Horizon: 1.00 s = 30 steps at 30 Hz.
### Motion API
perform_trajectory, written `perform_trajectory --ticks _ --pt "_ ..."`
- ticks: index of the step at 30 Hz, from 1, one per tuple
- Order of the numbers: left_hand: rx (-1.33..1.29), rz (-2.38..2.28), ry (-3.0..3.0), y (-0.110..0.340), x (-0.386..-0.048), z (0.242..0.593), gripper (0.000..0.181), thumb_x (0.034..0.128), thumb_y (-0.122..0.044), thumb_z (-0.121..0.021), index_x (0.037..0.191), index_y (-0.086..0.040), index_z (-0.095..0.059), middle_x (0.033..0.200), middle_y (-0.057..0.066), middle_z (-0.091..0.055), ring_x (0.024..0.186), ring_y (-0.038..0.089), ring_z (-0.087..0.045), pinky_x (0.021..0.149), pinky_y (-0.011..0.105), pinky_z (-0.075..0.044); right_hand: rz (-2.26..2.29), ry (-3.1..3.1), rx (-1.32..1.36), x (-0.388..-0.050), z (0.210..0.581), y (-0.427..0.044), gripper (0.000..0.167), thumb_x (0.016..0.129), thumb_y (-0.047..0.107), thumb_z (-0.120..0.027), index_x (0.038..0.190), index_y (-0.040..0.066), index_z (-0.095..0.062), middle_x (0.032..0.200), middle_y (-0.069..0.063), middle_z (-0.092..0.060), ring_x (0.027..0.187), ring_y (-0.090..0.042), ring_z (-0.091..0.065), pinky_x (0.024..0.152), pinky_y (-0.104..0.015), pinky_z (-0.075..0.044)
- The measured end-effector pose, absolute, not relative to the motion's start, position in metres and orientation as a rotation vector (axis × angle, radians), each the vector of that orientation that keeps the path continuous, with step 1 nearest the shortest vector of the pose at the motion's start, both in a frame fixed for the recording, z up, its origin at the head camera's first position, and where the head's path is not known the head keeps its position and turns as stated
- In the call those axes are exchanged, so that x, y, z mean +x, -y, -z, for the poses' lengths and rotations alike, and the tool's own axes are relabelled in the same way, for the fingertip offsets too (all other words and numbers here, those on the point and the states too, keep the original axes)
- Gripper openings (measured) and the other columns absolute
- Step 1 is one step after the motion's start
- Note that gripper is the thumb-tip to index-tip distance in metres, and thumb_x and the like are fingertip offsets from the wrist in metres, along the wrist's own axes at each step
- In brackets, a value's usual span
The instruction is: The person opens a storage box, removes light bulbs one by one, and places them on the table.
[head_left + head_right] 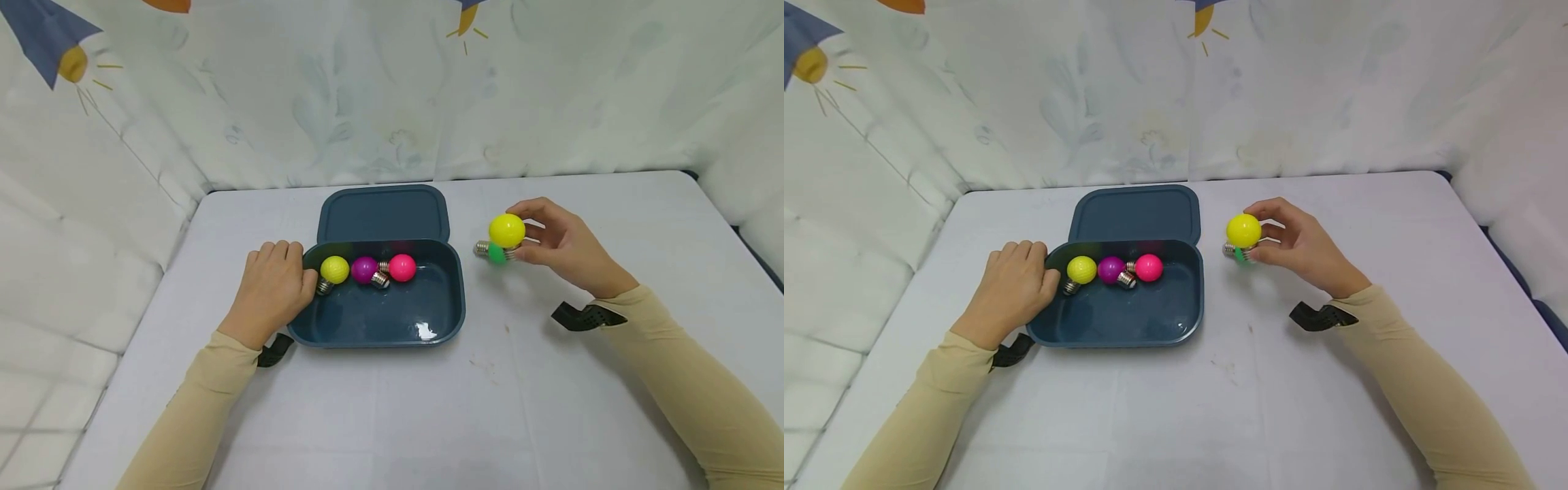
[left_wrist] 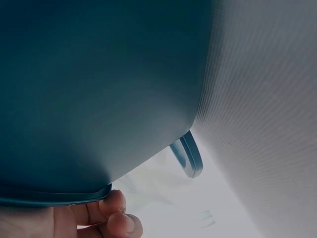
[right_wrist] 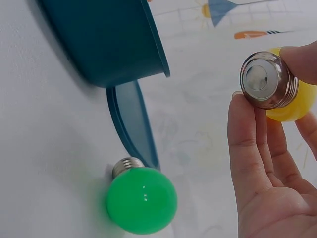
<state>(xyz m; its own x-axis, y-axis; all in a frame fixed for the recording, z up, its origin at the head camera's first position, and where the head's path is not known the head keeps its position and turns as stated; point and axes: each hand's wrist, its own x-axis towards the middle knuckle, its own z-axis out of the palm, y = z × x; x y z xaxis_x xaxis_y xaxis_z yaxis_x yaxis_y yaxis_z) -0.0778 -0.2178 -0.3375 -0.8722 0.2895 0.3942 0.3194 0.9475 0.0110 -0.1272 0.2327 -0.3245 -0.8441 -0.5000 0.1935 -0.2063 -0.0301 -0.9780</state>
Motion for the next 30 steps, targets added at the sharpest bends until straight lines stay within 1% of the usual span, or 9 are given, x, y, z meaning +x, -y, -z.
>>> perform_trajectory --ticks 5,11,15,21,30 --pt "-0.440 0.113 2.709 0.219 -0.078 0.338 0.020 0.0902 -0.013 -0.046 0.074 -0.003 -0.042 0.067 0.011 -0.039 0.062 0.030 -0.037 0.060 0.037 -0.026 1.985 -2.014 -0.731 -0.130 0.327 -0.237 0.050 0.091 -0.014 -0.064 0.135 0.006 -0.056 0.136 -0.005 -0.054 0.115 -0.016 -0.066 0.091 -0.022 -0.060" --pt "-0.437 0.122 2.720 0.218 -0.079 0.338 0.020 0.0903 -0.014 -0.045 0.074 -0.003 -0.043 0.067 0.010 -0.040 0.062 0.030 -0.038 0.060 0.038 -0.027 1.982 -2.043 -0.696 -0.132 0.330 -0.241 0.050 0.092 -0.013 -0.063 0.138 0.004 -0.053 0.134 -0.004 -0.056 0.115 -0.015 -0.066 0.090 -0.022 -0.060" --pt "-0.454 0.109 2.707 0.218 -0.080 0.338 0.020 0.0900 -0.013 -0.045 0.073 -0.003 -0.043 0.067 0.011 -0.039 0.061 0.030 -0.038 0.059 0.038 -0.027 1.997 -2.044 -0.687 -0.133 0.333 -0.244 0.051 0.091 -0.015 -0.063 0.138 0.004 -0.053 0.134 -0.004 -0.056 0.113 -0.014 -0.066 0.090 -0.020 -0.059" --pt "-0.472 0.108 2.701 0.218 -0.080 0.338 0.019 0.0902 -0.013 -0.047 0.075 -0.001 -0.043 0.067 0.011 -0.039 0.062 0.031 -0.038 0.060 0.038 -0.026 2.045 -2.011 -0.669 -0.136 0.336 -0.248 0.052 0.091 -0.020 -0.057 0.137 0.004 -0.054 0.133 -0.003 -0.057 0.111 -0.013 -0.067 0.090 -0.018 -0.058" --pt "-0.471 0.134 2.685 0.218 -0.080 0.338 0.019 0.0885 -0.012 -0.047 0.073 -0.002 -0.042 0.066 0.010 -0.037 0.060 0.030 -0.036 0.059 0.037 -0.025 1.997 -2.085 -0.536 -0.142 0.343 -0.255 0.048 0.093 -0.009 -0.065 0.137 0.006 -0.054 0.133 -0.003 -0.058 0.107 -0.012 -0.068 0.090 -0.019 -0.058"
